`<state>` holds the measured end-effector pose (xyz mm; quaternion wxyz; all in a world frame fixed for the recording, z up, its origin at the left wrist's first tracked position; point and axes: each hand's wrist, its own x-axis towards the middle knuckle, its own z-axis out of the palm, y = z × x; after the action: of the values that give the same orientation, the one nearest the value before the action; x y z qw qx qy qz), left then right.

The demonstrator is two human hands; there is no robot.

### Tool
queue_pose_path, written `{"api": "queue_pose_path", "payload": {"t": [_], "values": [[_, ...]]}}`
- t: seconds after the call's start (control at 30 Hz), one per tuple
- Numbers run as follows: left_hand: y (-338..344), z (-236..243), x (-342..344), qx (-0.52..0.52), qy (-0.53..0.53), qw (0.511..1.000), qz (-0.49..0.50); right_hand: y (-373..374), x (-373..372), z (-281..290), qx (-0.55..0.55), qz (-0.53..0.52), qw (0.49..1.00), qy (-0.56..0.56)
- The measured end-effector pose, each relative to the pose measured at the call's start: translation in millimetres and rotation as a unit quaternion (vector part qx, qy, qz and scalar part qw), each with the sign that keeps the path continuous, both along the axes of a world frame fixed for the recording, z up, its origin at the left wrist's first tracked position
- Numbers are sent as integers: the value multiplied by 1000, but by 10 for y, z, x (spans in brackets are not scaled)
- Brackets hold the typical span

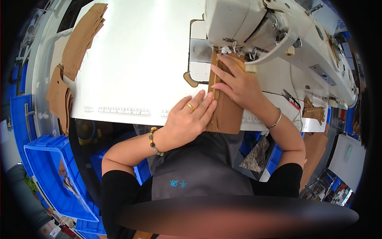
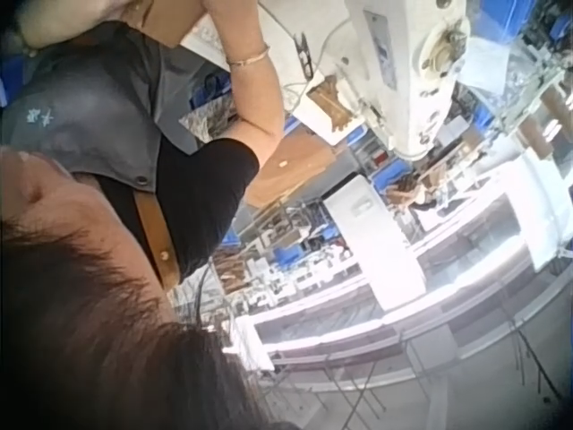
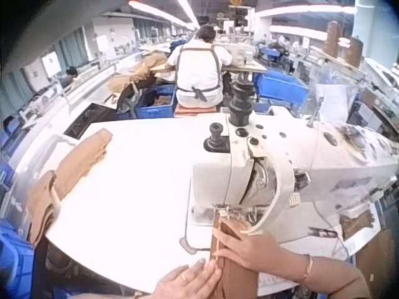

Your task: Sewing together components of a leather bag using an industrial sewing machine.

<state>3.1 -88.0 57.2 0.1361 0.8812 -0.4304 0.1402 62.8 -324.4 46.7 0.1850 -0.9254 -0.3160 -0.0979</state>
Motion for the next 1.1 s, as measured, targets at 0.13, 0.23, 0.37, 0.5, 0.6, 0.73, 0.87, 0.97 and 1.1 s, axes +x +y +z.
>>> {"api": "queue_pose_path", "payload": {"t": [0.13,0.23,0.37,0.5,0.6,0.73,0.87,0.97,1.1], "values": [[39,-56,-105,-34,16,999,-16,-27,-31,16,-1,4,1000,2],[75,-117,-221,-49,11,998,-24,-52,-70,27,-6,-2,999,35],[252,-151,-340,-79,12,995,-65,-28,-70,64,19,5,999,42],[734,-59,-273,-79,21,997,6,3,-20,101,1,36,999,-41],[1555,73,130,-35,-66,973,217,0,-20,109,-6,25,999,-25],[2801,320,586,108,-196,845,485,-17,-29,106,-8,27,999,-31],[3402,350,734,35,-87,772,629,-18,-23,104,-4,30,999,-33],[3683,491,839,-85,71,708,698,-11,-22,104,-1,30,999,-36],[3876,642,834,-226,214,672,671,-15,-18,96,1,33,998,-49]]}}
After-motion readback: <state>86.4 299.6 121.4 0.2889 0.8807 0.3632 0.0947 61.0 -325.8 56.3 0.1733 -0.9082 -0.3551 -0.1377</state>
